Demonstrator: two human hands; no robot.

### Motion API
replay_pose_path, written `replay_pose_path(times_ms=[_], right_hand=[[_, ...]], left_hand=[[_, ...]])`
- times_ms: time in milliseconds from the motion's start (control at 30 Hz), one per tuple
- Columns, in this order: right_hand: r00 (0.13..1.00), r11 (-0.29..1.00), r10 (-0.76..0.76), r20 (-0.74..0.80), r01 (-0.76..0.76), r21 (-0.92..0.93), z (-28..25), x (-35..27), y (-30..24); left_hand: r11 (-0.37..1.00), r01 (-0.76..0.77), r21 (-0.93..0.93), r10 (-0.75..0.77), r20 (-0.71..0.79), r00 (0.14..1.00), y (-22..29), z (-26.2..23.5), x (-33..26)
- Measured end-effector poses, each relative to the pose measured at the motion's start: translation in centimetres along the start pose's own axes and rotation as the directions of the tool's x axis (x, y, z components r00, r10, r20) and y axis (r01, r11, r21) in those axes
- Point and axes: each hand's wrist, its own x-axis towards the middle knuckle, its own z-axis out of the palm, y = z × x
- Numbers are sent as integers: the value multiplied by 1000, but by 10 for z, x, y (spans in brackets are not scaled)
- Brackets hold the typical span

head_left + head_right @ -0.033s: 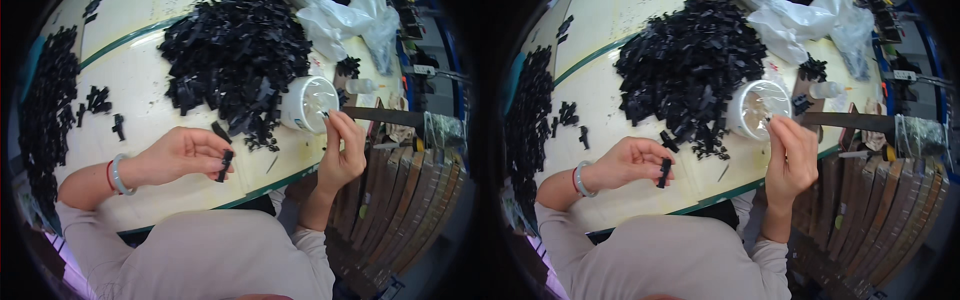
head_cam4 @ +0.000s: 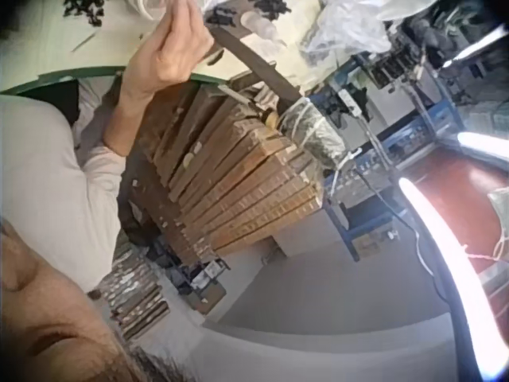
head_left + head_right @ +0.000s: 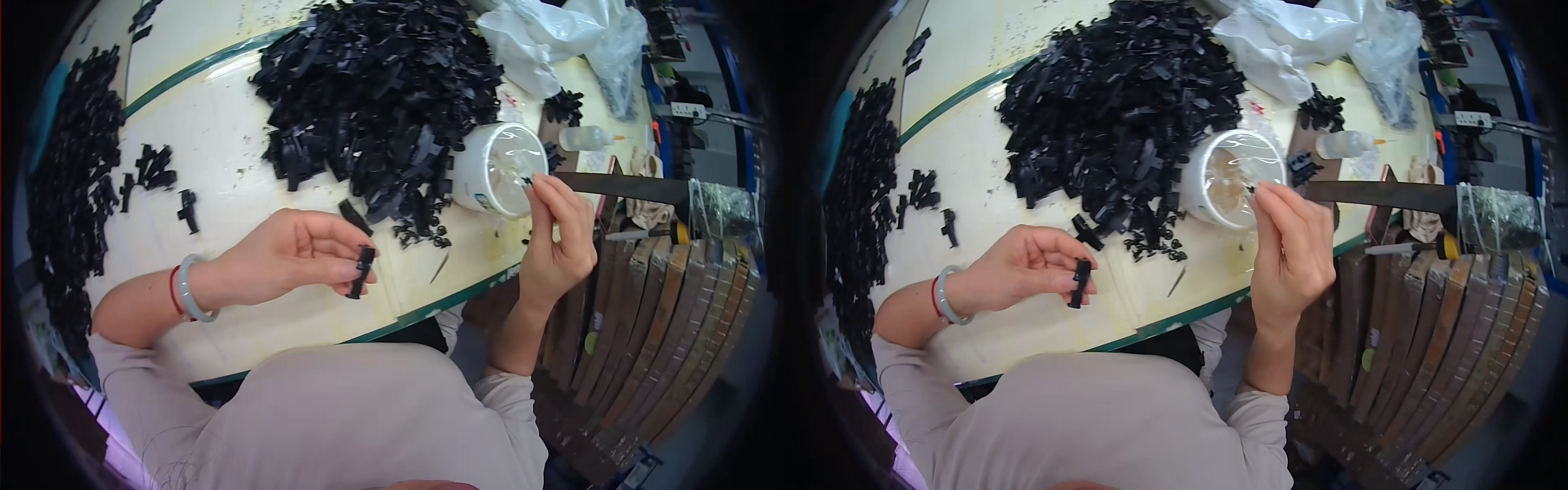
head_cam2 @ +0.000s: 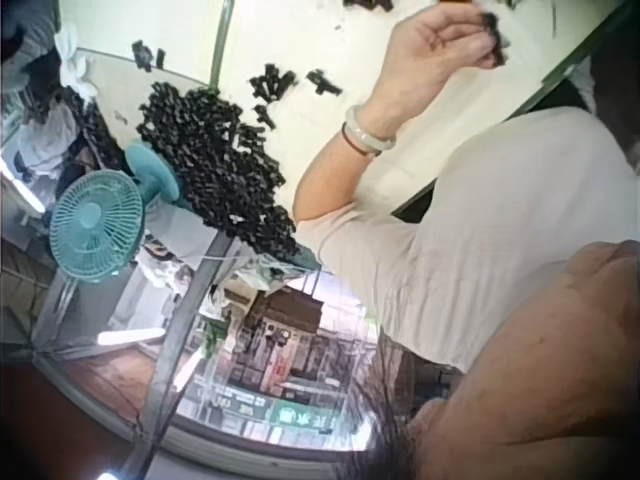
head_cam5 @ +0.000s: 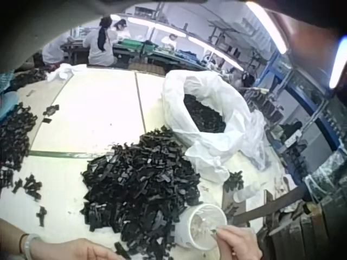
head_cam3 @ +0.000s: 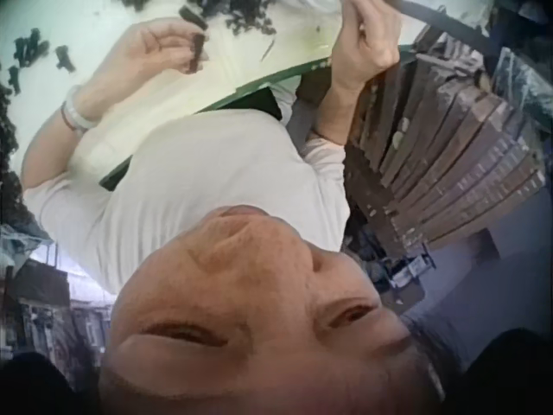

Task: Assembling small black plastic components by hand on a workbench.

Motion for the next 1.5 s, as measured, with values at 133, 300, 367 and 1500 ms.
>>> replay_pose_path(times_ms=[133, 300, 367, 1500], right_hand=[[997, 998, -44, 70, 46, -35, 0, 4, 9], [988, 991, -101, 114, 110, -75, 1, 5, 10], [985, 988, -111, 130, 124, -91, -1, 6, 9], [977, 848, -60, 206, -59, 527, 37, -40, -73]], left_hand=[[998, 20, -54, -19, 22, 1000, 1, -3, 3], [999, 18, -28, -16, 73, 997, 2, -4, 5], [1000, 17, -18, -16, 70, 997, 2, -4, 4], [995, -40, -93, 44, 39, 998, -3, -6, 5]])
